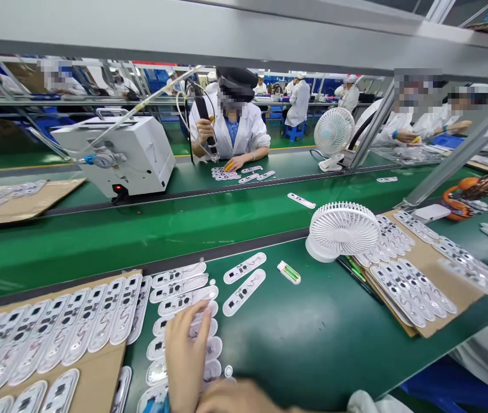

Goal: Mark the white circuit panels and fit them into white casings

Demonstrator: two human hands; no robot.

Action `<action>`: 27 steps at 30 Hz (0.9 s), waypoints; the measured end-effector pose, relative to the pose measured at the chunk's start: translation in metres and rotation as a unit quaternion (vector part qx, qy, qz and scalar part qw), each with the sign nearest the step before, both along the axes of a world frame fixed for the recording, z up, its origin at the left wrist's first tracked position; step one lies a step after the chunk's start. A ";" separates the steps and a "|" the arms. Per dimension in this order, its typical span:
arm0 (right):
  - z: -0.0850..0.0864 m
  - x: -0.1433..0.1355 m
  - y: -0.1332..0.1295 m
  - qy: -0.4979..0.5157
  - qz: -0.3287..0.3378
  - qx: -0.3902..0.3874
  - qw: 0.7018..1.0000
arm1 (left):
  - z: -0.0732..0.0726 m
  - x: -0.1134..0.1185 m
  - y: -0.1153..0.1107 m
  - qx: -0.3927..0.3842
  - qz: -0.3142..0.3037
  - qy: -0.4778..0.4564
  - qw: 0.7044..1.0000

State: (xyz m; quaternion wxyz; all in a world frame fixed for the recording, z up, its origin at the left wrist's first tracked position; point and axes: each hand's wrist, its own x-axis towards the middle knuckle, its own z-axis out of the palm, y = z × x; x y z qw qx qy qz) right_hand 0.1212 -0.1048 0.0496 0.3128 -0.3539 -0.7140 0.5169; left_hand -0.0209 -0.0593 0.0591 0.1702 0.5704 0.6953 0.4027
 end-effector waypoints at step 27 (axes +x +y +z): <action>-0.017 0.122 0.090 -0.180 -0.337 0.165 0.909 | -0.003 0.046 -0.001 -0.046 -0.180 -0.064 0.981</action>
